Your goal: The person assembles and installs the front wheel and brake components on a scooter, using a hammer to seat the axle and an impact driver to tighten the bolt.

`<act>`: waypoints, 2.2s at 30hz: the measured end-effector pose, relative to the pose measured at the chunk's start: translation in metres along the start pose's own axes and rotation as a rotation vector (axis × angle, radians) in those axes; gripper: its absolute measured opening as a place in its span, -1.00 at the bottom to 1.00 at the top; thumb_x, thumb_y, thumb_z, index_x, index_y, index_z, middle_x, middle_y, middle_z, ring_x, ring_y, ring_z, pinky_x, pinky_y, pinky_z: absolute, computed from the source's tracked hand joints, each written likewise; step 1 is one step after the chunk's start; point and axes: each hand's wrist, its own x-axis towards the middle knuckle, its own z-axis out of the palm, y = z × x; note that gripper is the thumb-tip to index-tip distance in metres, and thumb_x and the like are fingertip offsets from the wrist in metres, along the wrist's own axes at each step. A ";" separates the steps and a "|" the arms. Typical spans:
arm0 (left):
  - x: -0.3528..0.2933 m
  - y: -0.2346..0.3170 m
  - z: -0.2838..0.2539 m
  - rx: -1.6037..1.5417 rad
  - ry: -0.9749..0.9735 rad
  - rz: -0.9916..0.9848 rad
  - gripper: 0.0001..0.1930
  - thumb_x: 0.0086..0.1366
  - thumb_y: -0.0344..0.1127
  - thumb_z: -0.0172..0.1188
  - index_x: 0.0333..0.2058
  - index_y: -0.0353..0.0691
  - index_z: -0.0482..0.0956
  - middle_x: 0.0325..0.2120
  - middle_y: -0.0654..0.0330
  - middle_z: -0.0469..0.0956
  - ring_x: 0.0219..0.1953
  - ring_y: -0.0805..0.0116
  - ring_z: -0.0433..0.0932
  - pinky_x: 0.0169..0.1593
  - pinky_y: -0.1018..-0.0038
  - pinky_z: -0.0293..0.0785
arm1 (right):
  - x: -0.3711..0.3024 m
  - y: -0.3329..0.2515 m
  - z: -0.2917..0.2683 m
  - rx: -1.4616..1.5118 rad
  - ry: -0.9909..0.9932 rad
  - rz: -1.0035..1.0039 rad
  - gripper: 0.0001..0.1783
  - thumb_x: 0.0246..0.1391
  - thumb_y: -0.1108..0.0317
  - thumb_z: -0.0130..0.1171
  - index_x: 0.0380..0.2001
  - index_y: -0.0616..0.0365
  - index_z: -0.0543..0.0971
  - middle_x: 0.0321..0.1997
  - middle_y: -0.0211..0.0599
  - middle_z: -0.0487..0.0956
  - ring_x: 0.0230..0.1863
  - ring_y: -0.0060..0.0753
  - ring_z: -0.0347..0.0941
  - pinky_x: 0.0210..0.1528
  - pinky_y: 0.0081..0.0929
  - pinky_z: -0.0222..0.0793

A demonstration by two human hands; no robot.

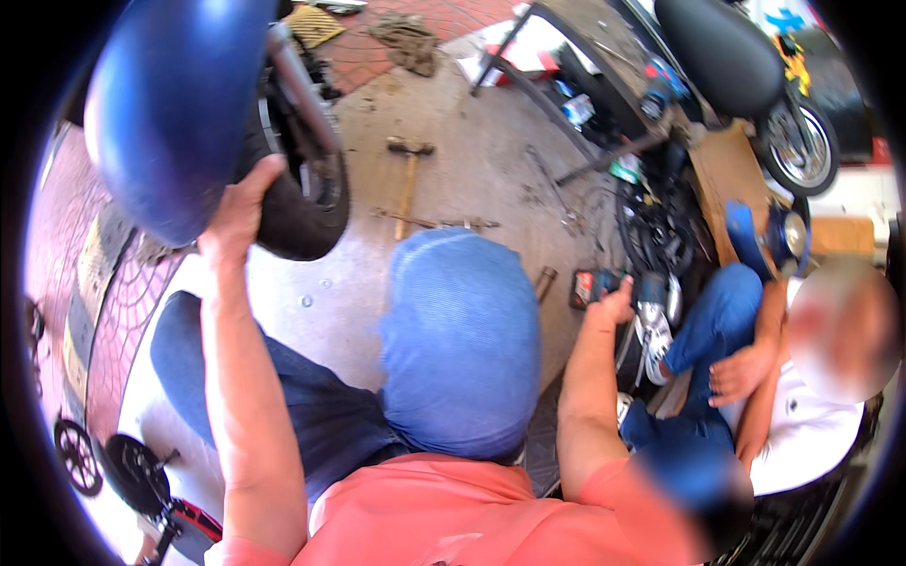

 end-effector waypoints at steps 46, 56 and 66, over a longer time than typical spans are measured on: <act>-0.009 0.038 0.013 0.002 0.074 0.058 -0.41 0.08 -0.34 0.48 0.11 -0.35 0.55 0.04 0.06 0.59 0.07 0.14 0.54 0.22 0.26 0.40 | -0.258 -0.069 0.152 -0.036 -1.851 0.266 -0.59 0.11 0.46 0.29 0.04 0.34 0.55 -0.37 -0.20 0.61 -0.47 -0.47 0.45 -0.34 -0.52 0.41; -0.012 0.006 0.012 -0.133 0.023 0.006 -0.67 0.15 -0.27 0.48 -0.12 -0.21 0.71 -0.22 0.22 0.70 -0.17 0.25 0.62 -0.03 0.27 0.53 | -0.274 -0.062 0.203 -0.297 -1.936 0.189 -0.65 0.10 0.46 0.30 -0.03 0.32 0.58 -0.43 -0.25 0.60 -0.52 -0.49 0.43 -0.42 -0.54 0.38; -0.013 0.011 0.009 -0.087 0.039 0.068 -0.63 0.15 -0.30 0.49 -0.07 -0.22 0.69 -0.16 0.20 0.69 -0.12 0.25 0.61 0.00 0.29 0.54 | -0.295 -0.083 0.291 -0.563 -1.865 -0.056 -0.64 -0.13 0.47 0.52 -0.21 0.16 0.63 -0.41 -0.32 0.63 -0.57 -0.41 0.50 -0.49 -0.45 0.45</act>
